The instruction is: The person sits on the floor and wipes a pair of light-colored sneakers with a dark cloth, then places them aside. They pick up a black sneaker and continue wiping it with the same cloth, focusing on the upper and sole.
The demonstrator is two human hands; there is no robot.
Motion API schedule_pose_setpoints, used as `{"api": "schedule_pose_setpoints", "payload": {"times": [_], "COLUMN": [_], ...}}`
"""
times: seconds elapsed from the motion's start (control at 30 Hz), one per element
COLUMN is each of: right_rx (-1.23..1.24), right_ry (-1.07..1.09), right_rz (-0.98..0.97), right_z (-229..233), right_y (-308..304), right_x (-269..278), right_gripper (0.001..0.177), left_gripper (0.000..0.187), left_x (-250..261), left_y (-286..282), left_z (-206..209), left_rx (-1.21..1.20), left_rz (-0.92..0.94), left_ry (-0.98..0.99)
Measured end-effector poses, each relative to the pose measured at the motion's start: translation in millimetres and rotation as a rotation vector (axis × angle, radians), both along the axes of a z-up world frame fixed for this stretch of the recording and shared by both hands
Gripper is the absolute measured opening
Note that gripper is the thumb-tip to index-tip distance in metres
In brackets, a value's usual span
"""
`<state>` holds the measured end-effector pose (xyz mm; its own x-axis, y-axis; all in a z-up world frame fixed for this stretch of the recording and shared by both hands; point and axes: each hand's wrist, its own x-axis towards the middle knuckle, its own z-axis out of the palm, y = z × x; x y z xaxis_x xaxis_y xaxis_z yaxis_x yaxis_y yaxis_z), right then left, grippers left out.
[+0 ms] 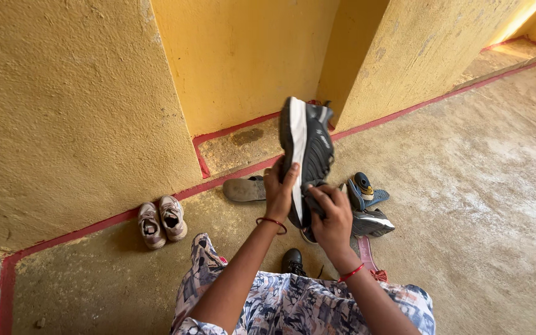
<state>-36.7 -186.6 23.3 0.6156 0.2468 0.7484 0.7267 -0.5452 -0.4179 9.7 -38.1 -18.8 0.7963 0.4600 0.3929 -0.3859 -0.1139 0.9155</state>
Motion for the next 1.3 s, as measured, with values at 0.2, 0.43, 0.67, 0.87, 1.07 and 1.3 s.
{"api": "schedule_pose_setpoints", "payload": {"times": [0.2, 0.43, 0.67, 0.87, 1.07, 1.3], "right_rx": [-0.186, -0.034, 0.032, -0.015, -0.141, -0.277], "right_ry": [0.029, -0.008, 0.078, 0.050, -0.107, -0.343], "right_rz": [0.098, -0.005, -0.156, -0.112, 0.087, -0.014], "right_z": [-9, -17, -3, 6, 7, 5], "right_y": [1, -1, -18, -28, -36, -55], "right_x": [-13, 6, 25, 17, 12, 28], "right_gripper": [0.050, 0.042, 0.050, 0.055, 0.040, 0.029], "left_gripper": [0.067, 0.091, 0.105, 0.116, 0.112, 0.133], "left_x": [18, -7, -17, -19, -16, -32], "left_y": [24, -7, -28, -10, 4, 11], "left_z": [-19, 1, -7, -2, 3, 4], "left_rx": [-0.094, -0.013, 0.233, 0.395, 0.382, 0.868], "left_rz": [0.294, 0.163, -0.041, -0.312, -0.400, -0.278], "left_ry": [0.199, 0.387, 0.396, 0.117, 0.261, 0.326]}}
